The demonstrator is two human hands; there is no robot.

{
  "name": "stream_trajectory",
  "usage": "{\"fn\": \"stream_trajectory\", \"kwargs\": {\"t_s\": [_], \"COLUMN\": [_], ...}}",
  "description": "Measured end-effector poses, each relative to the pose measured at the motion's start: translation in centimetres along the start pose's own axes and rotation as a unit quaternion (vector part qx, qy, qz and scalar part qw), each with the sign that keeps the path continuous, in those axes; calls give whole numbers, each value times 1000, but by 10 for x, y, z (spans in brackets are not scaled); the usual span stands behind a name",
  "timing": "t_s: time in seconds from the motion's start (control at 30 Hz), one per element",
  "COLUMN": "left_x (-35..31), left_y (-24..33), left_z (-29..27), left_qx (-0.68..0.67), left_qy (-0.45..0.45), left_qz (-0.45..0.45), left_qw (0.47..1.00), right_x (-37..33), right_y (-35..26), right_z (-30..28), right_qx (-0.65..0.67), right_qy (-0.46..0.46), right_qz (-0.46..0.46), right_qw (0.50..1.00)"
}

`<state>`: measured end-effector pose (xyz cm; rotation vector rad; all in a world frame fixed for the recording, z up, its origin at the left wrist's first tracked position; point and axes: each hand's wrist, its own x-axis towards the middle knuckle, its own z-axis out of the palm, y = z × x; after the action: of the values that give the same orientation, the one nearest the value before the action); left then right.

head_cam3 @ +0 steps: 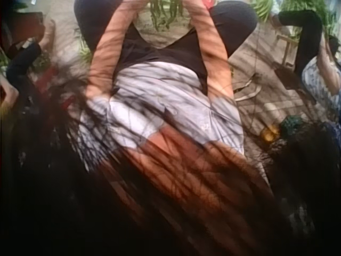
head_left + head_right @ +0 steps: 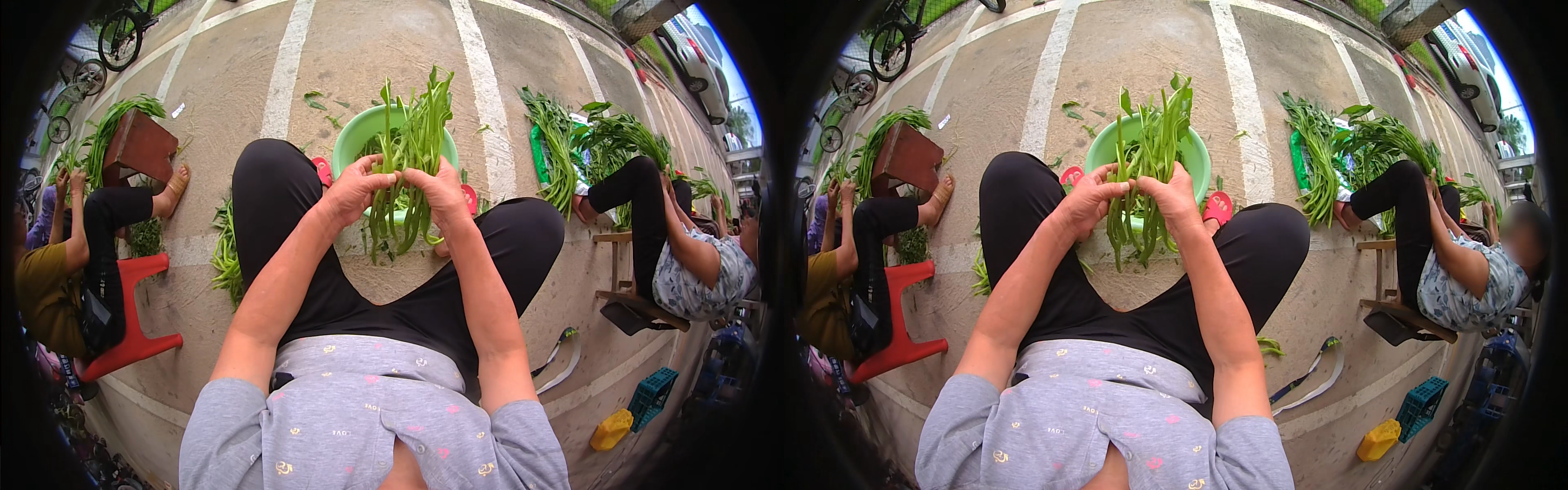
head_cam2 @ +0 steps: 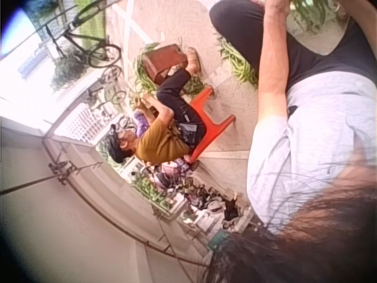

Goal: The person picks leaves and tender stems from bundles of morning glory vegetables by hand, placing the edible parts into a green bowl.

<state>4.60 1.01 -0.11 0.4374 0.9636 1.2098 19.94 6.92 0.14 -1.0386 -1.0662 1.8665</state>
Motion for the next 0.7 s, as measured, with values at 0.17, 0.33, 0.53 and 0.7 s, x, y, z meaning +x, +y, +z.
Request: {"fn": "stream_trajectory", "kwargs": {"t_s": [0.17, 0.33, 0.53, 0.7], "left_x": [2, 6, -2, -5], "left_y": [3, -1, 0, 2], "left_z": [-4, -11, 1, 4], "left_qx": [-13, -29, 35, 51], "left_qy": [82, 126, 26, 40], "left_qz": [1, 12, -24, -8], "left_qw": [997, 991, 999, 998], "right_x": [0, -2, -7, -6], "right_y": [-13, -25, -13, -3], "right_z": [-6, -17, 0, 5], "right_qx": [14, -4, -112, -225], "right_qy": [89, 56, -81, -106], "right_qz": [-3, -35, -52, -102], "right_qw": [996, 998, 989, 963]}}
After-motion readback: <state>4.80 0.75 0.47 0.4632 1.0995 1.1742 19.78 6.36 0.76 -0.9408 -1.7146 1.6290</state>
